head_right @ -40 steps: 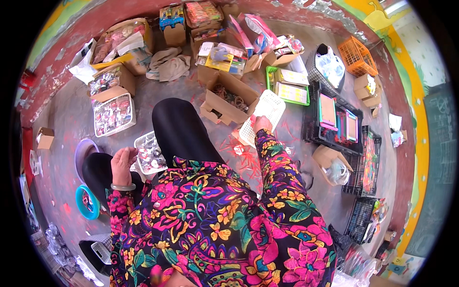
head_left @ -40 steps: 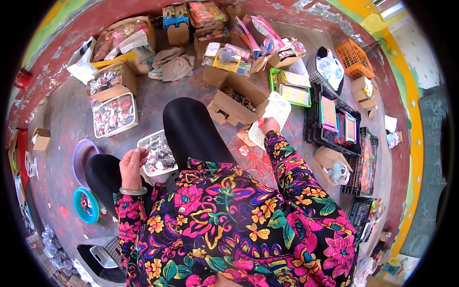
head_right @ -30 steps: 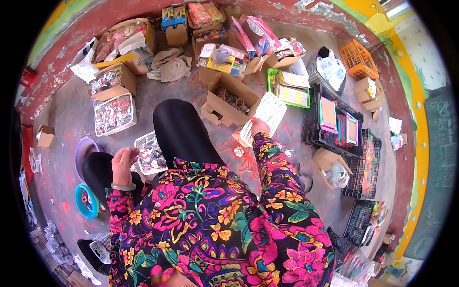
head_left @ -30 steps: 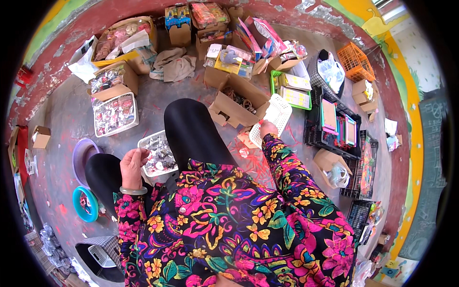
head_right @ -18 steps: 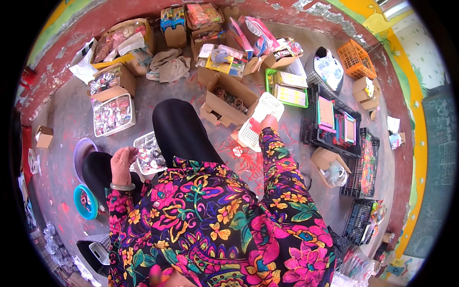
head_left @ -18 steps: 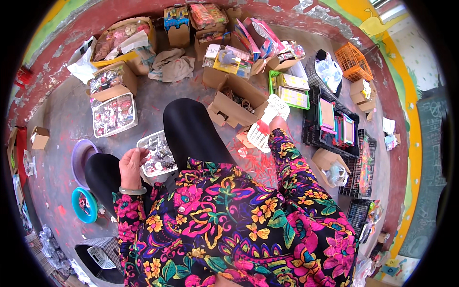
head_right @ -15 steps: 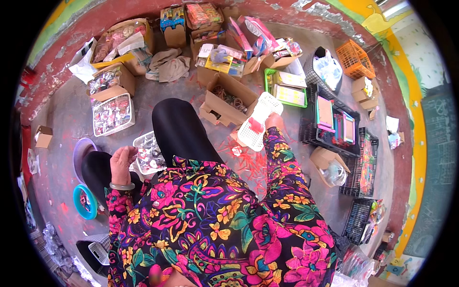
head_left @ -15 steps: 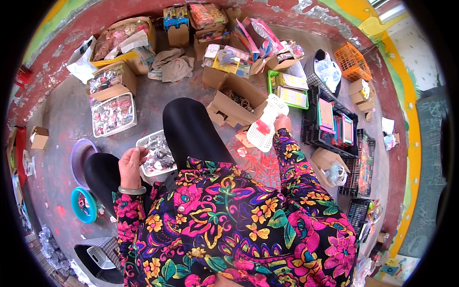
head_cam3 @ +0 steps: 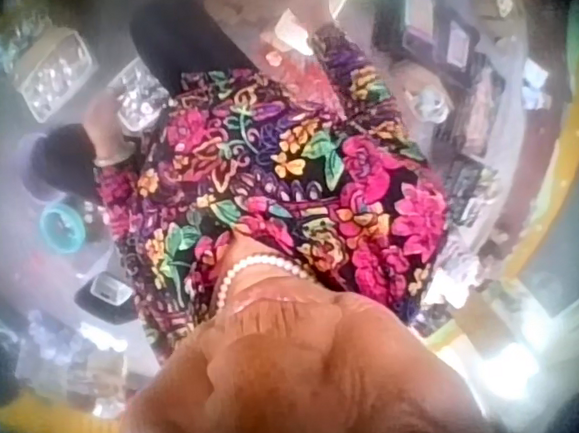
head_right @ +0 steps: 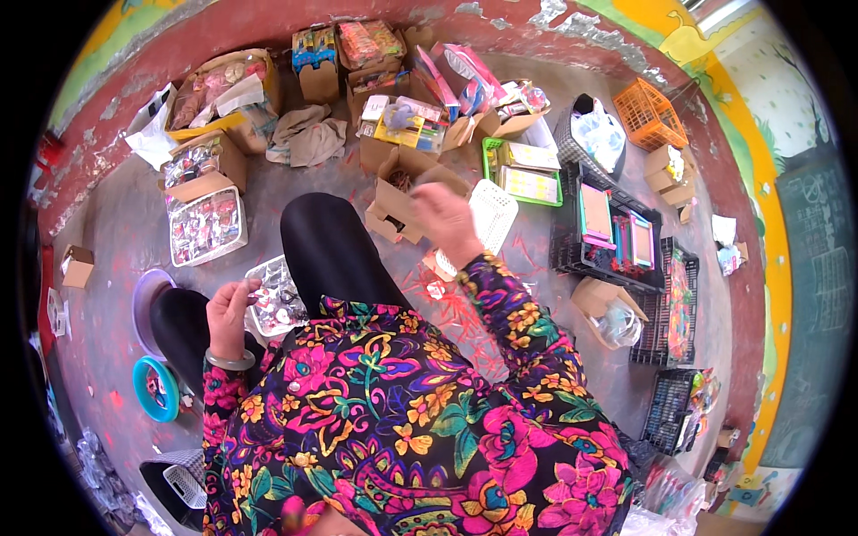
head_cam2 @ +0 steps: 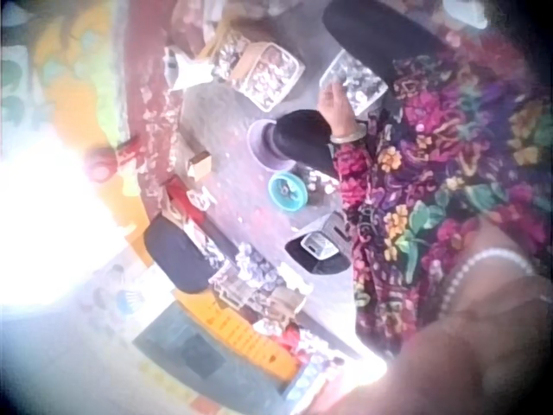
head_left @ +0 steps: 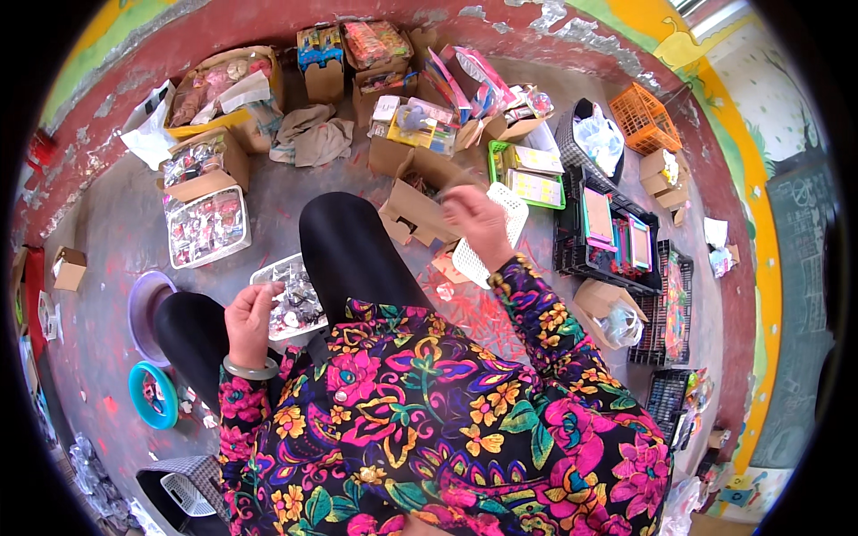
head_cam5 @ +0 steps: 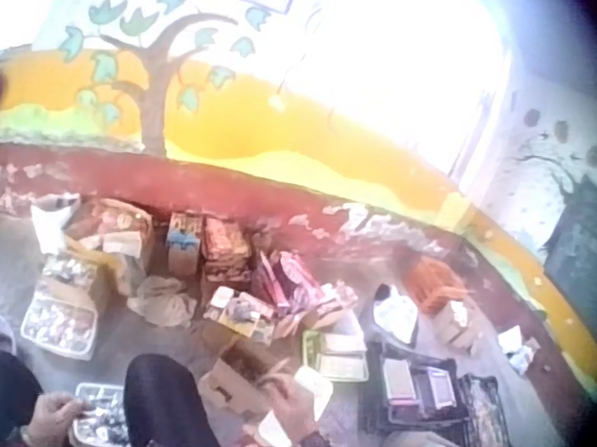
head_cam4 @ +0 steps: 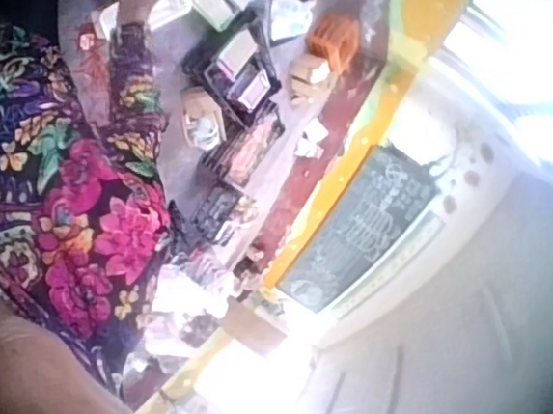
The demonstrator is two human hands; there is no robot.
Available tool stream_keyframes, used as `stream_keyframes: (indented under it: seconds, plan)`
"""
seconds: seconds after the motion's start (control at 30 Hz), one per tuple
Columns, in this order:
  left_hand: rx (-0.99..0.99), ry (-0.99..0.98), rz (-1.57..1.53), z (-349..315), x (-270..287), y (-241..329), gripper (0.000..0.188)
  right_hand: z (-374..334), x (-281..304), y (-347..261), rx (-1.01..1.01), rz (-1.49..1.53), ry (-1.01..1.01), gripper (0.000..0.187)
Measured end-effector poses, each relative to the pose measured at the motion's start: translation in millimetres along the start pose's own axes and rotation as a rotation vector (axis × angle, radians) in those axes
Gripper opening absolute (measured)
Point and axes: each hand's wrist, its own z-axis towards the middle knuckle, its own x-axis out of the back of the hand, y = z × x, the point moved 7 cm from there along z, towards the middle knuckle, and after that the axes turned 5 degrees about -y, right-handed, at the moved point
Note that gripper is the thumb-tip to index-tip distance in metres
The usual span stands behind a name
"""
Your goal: The person sits on the floor surrounded by boxes and baskets, picking up small hair ties and metal clips. They attach the clips to the hair ties by hand and place the finished items into a white plastic basket.
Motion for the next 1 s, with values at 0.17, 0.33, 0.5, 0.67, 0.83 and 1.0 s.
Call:
stream_keyframes:
  seconds: [0.17, 0.33, 0.5, 0.67, 0.83, 1.0]
  plan:
    - [-0.492, -0.104, 0.528, -27.7, -53.8, 102.3, 0.049, -9.0, -108.3, -131.2, 0.645, -0.319, -0.523, 0.021]
    - [-0.465, -0.243, 0.738, -33.3, -56.9, 92.2, 0.058, -17.5, -168.0, -162.6, 0.791, -0.390, -0.848, 0.007]
    - [-0.426, -0.042, 0.773, -31.0, -37.3, 89.4, 0.051, -9.2, -178.5, -165.6, 0.726, -0.454, -0.825, 0.007]
    - [-0.365, -0.165, 0.737, -31.5, -39.5, 75.7, 0.056, -12.9, -187.7, -157.6, 0.696, -0.613, -0.839, 0.008]
    - [-0.381, -0.203, 0.639, -27.7, -42.0, 59.5, 0.057, -14.3, -199.1, -156.6, 0.707, -0.515, -0.874, 0.010]
    - [-0.005, -0.182, 0.095, -18.6, -29.9, 10.3, 0.031, -0.8, -190.4, -161.7, 0.556, -0.053, -0.779, 0.020]
